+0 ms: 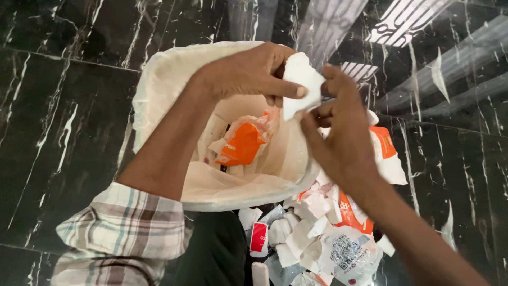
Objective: The person repeatedly picks up small pieces of paper and packaging from a pile on the floor and places them into a white plastic bag. The person handles the items one at a time, occasionally adjusting the bag opening, and continues until the pile is reduced.
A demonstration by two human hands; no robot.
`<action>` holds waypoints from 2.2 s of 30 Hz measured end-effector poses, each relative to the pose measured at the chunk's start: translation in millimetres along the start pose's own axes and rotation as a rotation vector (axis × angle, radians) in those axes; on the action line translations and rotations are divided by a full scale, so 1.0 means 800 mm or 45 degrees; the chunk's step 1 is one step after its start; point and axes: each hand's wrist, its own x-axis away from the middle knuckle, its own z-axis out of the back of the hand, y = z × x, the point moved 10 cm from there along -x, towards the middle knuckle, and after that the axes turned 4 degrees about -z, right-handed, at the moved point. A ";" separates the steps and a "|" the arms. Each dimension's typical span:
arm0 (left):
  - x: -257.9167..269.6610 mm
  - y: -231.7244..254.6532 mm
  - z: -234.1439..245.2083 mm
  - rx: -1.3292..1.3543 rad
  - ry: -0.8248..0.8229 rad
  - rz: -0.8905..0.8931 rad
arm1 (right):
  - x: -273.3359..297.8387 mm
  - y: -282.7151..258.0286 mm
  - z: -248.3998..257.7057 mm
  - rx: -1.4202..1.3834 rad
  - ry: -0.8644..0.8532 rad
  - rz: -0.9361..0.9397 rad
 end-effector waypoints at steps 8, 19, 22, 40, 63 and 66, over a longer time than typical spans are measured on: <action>0.051 -0.113 0.043 -0.468 -0.163 0.801 | 0.047 -0.042 -0.037 0.457 -0.083 0.440; 0.019 -0.207 0.032 -1.110 -0.231 0.753 | 0.044 -0.042 -0.043 0.498 -0.095 0.414; 0.020 -0.256 -0.019 -1.173 -0.447 0.803 | 0.045 -0.040 -0.044 0.516 -0.078 0.406; -0.010 -0.254 -0.001 -1.320 -0.276 0.704 | 0.056 0.049 0.063 0.098 0.027 0.187; -0.004 -0.307 0.022 -1.426 -0.404 0.805 | 0.469 0.591 0.118 0.713 -0.372 -1.205; -0.003 -0.308 0.025 -1.408 -0.403 0.824 | 0.472 0.593 0.117 0.696 -0.322 -1.178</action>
